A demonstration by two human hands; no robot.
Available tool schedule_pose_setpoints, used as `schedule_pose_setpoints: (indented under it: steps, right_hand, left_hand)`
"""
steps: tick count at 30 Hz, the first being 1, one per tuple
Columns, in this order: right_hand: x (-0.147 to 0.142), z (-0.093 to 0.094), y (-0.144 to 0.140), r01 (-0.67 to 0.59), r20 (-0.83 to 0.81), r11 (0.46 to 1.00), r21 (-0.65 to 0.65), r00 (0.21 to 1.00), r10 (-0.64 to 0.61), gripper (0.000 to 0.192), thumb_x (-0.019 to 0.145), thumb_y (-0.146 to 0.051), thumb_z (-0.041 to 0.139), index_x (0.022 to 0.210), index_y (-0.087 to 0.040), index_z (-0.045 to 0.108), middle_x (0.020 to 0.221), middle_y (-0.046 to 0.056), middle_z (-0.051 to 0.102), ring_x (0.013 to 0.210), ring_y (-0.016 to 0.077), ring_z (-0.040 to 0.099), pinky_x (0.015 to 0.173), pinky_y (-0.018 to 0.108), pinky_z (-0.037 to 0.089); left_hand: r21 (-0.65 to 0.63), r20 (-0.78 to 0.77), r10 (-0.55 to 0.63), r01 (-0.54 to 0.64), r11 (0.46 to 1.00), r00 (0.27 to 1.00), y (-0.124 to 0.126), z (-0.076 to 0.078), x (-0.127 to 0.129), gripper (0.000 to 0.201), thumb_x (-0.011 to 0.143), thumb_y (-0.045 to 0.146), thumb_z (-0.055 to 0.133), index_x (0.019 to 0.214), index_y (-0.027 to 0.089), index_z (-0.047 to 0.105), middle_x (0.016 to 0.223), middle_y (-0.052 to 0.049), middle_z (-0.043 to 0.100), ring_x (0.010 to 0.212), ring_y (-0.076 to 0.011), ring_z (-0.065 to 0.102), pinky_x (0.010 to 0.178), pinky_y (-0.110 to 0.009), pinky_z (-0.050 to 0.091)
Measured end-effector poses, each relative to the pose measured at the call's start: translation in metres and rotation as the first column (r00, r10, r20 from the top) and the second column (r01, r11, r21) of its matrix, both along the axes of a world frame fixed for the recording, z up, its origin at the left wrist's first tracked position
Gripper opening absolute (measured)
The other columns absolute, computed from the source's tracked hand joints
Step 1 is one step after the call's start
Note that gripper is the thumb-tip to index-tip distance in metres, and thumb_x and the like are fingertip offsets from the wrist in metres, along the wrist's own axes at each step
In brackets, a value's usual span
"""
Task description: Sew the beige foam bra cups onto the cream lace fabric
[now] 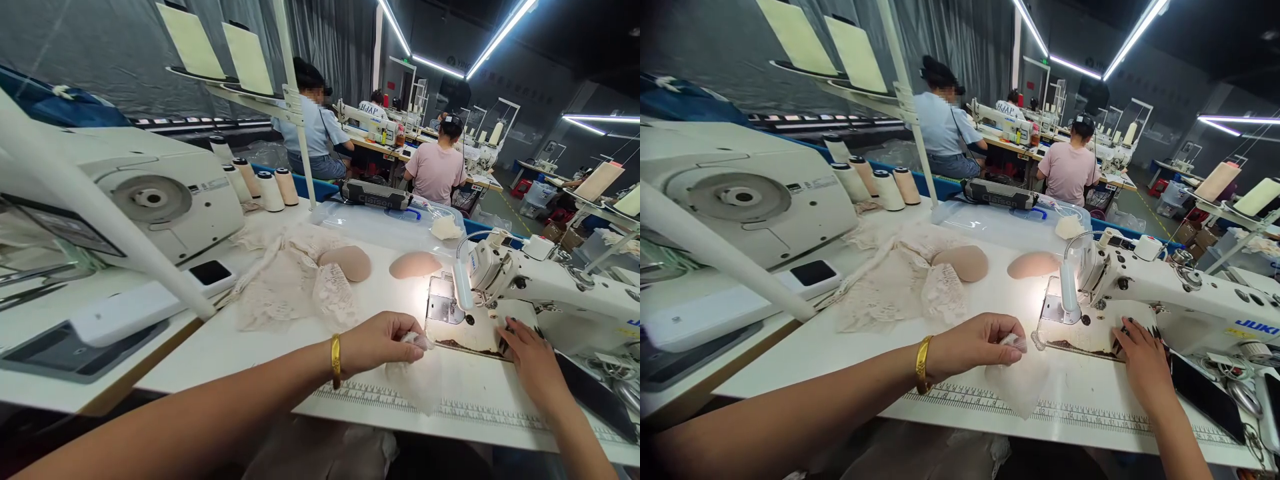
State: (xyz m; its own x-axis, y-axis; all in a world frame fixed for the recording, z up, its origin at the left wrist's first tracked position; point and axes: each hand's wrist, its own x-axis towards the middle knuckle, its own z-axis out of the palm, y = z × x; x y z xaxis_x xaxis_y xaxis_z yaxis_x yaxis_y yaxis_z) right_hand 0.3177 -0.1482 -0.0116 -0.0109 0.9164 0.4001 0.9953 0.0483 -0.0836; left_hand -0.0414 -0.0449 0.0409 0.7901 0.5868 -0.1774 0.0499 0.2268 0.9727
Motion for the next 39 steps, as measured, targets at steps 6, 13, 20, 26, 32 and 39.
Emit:
schedule_pose_setpoints:
  steps: [6,13,20,26,32,39]
  right_hand:
    - [0.013,-0.002,0.001,-0.143,0.104,0.987,-0.071,0.983,0.150,0.022,0.098,-0.023,0.046,0.099,-0.021,0.068,0.100,0.011,0.072,0.097,0.0286,0.064,0.084,0.043,0.051]
    - [-0.091,0.022,-0.019,-0.187,-0.196,0.981,0.057,0.961,0.194,0.026,0.105,-0.036,0.038,0.118,-0.021,0.056,0.092,0.006,0.071,0.078,0.0211,0.068,0.069,0.031,0.052]
    - [-0.145,0.048,-0.013,-0.226,0.141,0.961,0.161,0.969,0.204,0.025,0.105,-0.029,0.045,0.092,-0.023,0.065,0.069,0.001,0.061,0.062,0.0173,0.056,0.064,0.030,0.037]
    - [-0.139,0.040,-0.007,-0.181,0.152,0.965,0.190,0.977,0.153,0.029,0.106,-0.029,0.043,0.089,-0.023,0.065,0.069,0.000,0.062,0.061,0.0156,0.056,0.064,0.029,0.036]
    - [-0.070,0.020,-0.007,0.035,0.122,0.993,0.116,0.991,-0.049,0.041,0.106,-0.044,0.036,0.100,-0.021,0.070,0.094,0.011,0.073,0.084,0.0260,0.066,0.078,0.038,0.043]
    - [-0.136,0.049,-0.013,-0.569,-0.883,0.815,-0.113,0.434,0.180,0.045,0.091,-0.063,0.060,0.117,-0.027,0.060,0.117,0.008,0.066,0.109,0.0244,0.062,0.094,0.040,0.050]
  left_hand:
    - [-0.001,-0.014,-0.038,0.038,0.999,0.999,-0.001,0.000,0.007,0.035,0.066,0.043,0.084,0.082,0.014,0.071,0.070,0.002,0.062,0.068,-0.0118,0.052,0.067,-0.025,0.041]
    - [0.037,-0.042,-0.056,0.058,0.998,0.998,-0.001,-0.002,0.014,0.035,0.068,0.046,0.083,0.080,0.015,0.071,0.067,0.002,0.061,0.066,-0.0120,0.051,0.065,-0.025,0.040]
    - [0.083,-0.053,-0.082,0.087,0.993,0.995,-0.002,-0.002,0.017,0.034,0.072,0.046,0.080,0.080,0.014,0.071,0.067,0.003,0.058,0.066,-0.0120,0.048,0.065,-0.025,0.037]
    - [0.102,-0.061,-0.104,0.110,0.989,0.993,-0.004,0.003,0.017,0.033,0.073,0.047,0.080,0.076,0.015,0.070,0.064,0.003,0.057,0.063,-0.0114,0.049,0.062,-0.024,0.038]
    - [0.109,-0.029,-0.009,0.012,0.994,1.000,0.000,0.017,0.003,0.036,0.075,0.050,0.079,0.081,0.016,0.069,0.061,0.003,0.061,0.058,-0.0110,0.054,0.057,-0.022,0.042]
    - [0.198,-0.019,-0.033,0.036,0.980,0.999,-0.012,0.034,0.001,0.040,0.081,0.053,0.074,0.087,0.014,0.067,0.062,0.000,0.065,0.056,-0.0102,0.055,0.052,-0.019,0.040]
